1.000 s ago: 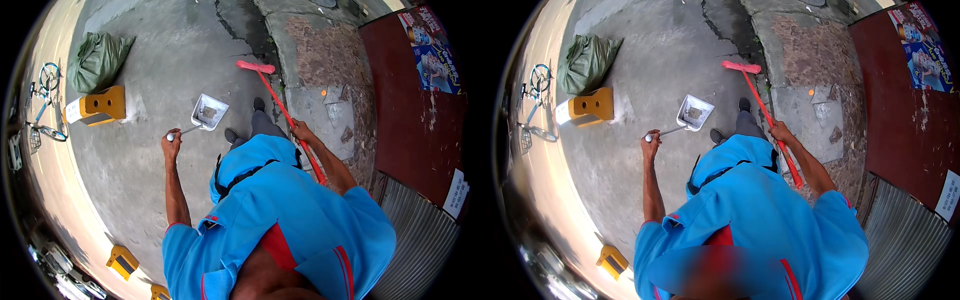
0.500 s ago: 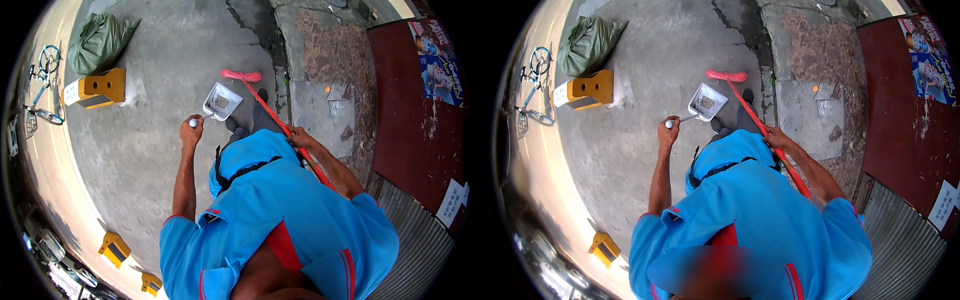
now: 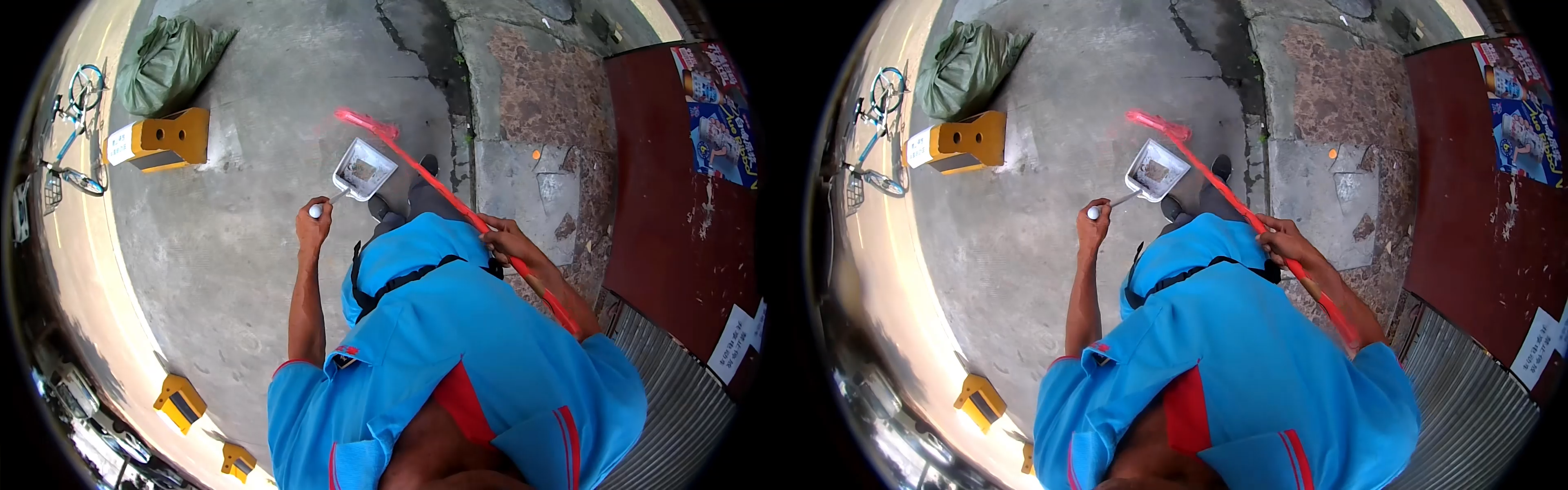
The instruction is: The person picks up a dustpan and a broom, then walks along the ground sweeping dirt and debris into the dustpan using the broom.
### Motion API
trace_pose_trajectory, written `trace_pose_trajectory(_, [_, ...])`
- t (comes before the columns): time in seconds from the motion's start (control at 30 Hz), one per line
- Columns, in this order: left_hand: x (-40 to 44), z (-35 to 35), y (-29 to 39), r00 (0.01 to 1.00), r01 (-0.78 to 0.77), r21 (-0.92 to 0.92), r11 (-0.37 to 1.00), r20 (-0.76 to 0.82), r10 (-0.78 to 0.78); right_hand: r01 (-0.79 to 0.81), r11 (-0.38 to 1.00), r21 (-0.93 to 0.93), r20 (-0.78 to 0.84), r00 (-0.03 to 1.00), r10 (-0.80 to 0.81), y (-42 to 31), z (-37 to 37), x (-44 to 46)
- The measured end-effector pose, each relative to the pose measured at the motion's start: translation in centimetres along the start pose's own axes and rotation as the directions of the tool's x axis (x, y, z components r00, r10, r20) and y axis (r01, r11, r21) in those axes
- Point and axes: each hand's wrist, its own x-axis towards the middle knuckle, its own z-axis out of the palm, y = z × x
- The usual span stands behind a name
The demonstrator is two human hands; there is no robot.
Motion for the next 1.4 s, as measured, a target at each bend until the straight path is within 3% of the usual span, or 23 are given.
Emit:
trace_pose_trajectory(0.1, [-0.1,0.1,-0.5,1.000,-0.022,-0.035,0.999,-0.010,0.022,0.060,0.987,-0.150,-0.274,0.957,-0.100,0.7,-1.6,2.9])
trace_pose_trajectory(0.2, [-0.3,0.0,-0.1,1.000,-0.030,-0.003,1.000,-0.010,0.030,0.075,0.966,-0.248,-0.300,0.942,-0.150,1.1,-3.9,5.5])
trace_pose_trajectory(0.27, [-0.5,-0.1,0.6,1.000,0.016,-0.001,1.000,0.006,-0.016,0.078,0.975,-0.210,-0.330,0.933,-0.145,2.3,-4.0,6.9])
trace_pose_trajectory(0.4, [0.0,0.2,0.1,1.000,0.014,-0.006,1.000,0.009,-0.014,0.046,0.962,-0.268,-0.244,0.963,-0.114,3.8,-1.1,6.3])
trace_pose_trajectory(0.47, [-0.5,0.0,0.4,0.999,0.041,-0.003,0.999,0.012,-0.041,0.012,0.953,-0.304,-0.079,0.996,-0.038,3.5,0.1,4.6])
trace_pose_trajectory(0.5, [-0.7,-0.1,0.7,0.999,0.043,-0.005,0.999,0.009,-0.043,0.013,0.952,-0.307,-0.077,0.996,-0.038,2.6,0.1,3.4])
trace_pose_trajectory(0.57, [-1.1,-0.3,1.2,1.000,0.011,0.032,0.999,-0.012,-0.011,-0.050,0.997,0.064,0.101,0.994,0.043,1.5,-0.1,1.1])
trace_pose_trajectory(0.6, [-1.0,-0.2,1.0,1.000,0.010,0.031,0.999,-0.016,-0.009,-0.047,0.997,0.062,0.102,0.994,0.040,1.8,-0.2,0.9])
trace_pose_trajectory(0.67, [-1.2,-0.1,0.6,1.000,0.010,0.006,1.000,-0.018,-0.010,-0.024,0.981,-0.192,0.067,0.997,0.037,2.2,-0.2,0.7])
trace_pose_trajectory(0.73, [-1.6,0.0,0.4,0.999,0.007,0.017,1.000,-0.032,-0.007,-0.014,0.972,-0.234,0.067,0.997,0.031,1.9,0.5,1.0])
trace_pose_trajectory(0.93, [-1.8,0.2,0.8,0.998,-0.004,0.023,1.000,-0.061,0.006,0.210,0.808,-0.551,-0.052,0.957,-0.284,0.2,0.3,6.7])
trace_pose_trajectory(1.07, [-1.7,0.1,1.1,0.998,-0.008,0.027,1.000,-0.067,0.010,0.166,0.857,-0.488,-0.034,0.977,-0.209,1.1,0.2,7.9])
trace_pose_trajectory(1.2, [-1.5,0.3,1.2,0.998,-0.011,0.039,0.999,-0.063,0.013,0.040,0.891,-0.452,-0.034,0.997,-0.062,1.2,1.0,3.3])
trace_pose_trajectory(1.27, [-0.9,0.4,0.7,0.999,0.032,0.016,0.999,-0.036,-0.031,-0.025,0.996,-0.084,0.102,0.994,0.033,0.3,0.3,0.5])
trace_pose_trajectory(1.4, [-1.3,0.1,0.5,0.998,0.011,0.019,1.000,-0.063,-0.010,-0.036,0.989,-0.142,0.072,0.996,0.047,0.2,-0.4,-0.9])
